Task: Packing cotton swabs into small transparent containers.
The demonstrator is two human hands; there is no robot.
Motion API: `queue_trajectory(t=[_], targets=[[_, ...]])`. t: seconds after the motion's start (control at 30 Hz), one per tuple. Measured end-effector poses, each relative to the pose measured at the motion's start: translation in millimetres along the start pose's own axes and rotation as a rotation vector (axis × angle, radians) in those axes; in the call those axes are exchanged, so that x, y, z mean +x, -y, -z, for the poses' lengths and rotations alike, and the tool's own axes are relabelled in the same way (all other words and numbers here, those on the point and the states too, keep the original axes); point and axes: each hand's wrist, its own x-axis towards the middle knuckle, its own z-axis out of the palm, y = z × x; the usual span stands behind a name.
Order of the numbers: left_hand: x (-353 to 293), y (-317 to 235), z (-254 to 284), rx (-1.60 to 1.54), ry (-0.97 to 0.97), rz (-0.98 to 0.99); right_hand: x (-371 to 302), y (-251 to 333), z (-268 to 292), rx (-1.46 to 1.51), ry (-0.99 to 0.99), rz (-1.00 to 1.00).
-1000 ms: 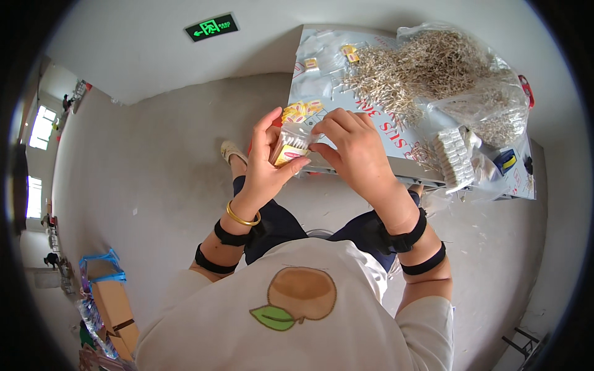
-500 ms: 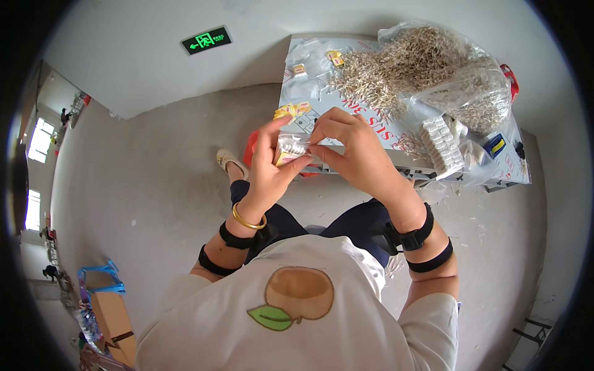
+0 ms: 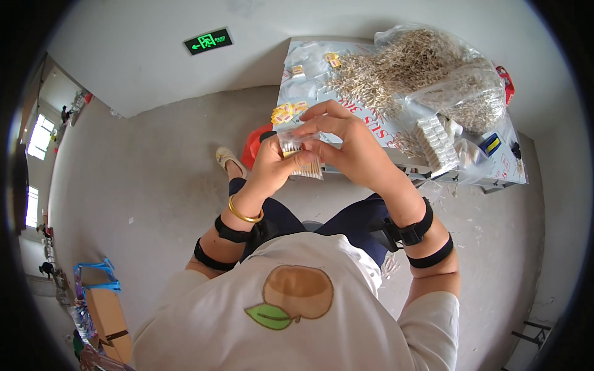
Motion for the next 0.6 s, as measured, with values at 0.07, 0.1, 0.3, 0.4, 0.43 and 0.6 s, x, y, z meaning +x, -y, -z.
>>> queue_trajectory(t=[0.07, 0.1, 0.3, 0.4, 0.43, 0.6], targets=[[3, -4, -3, -0.003, 0.024, -0.001, -1, -1, 1, 0.1, -0.033, -0.054], [3, -5, -5, -0.004, 0.048, 0.0, -1, -6, 5, 0.108, 0.045, -0.031], [6, -6, -7, -0.098, 0.123, 0.064, -2, -7, 12, 0.152, 0.157, -0.01], [12, -14, -10, -0.087, 0.202, 0.138, -2, -16, 16, 0.146, 0.165, 0.07], [11, -9, -8, -0.086, 0.199, 0.14, -2, -21, 17, 0.099, 0.234, 0.149], [9, 5, -5, -0.055, 0.276, 0.14, -5, -22, 20, 0.189, 0.303, -0.013]])
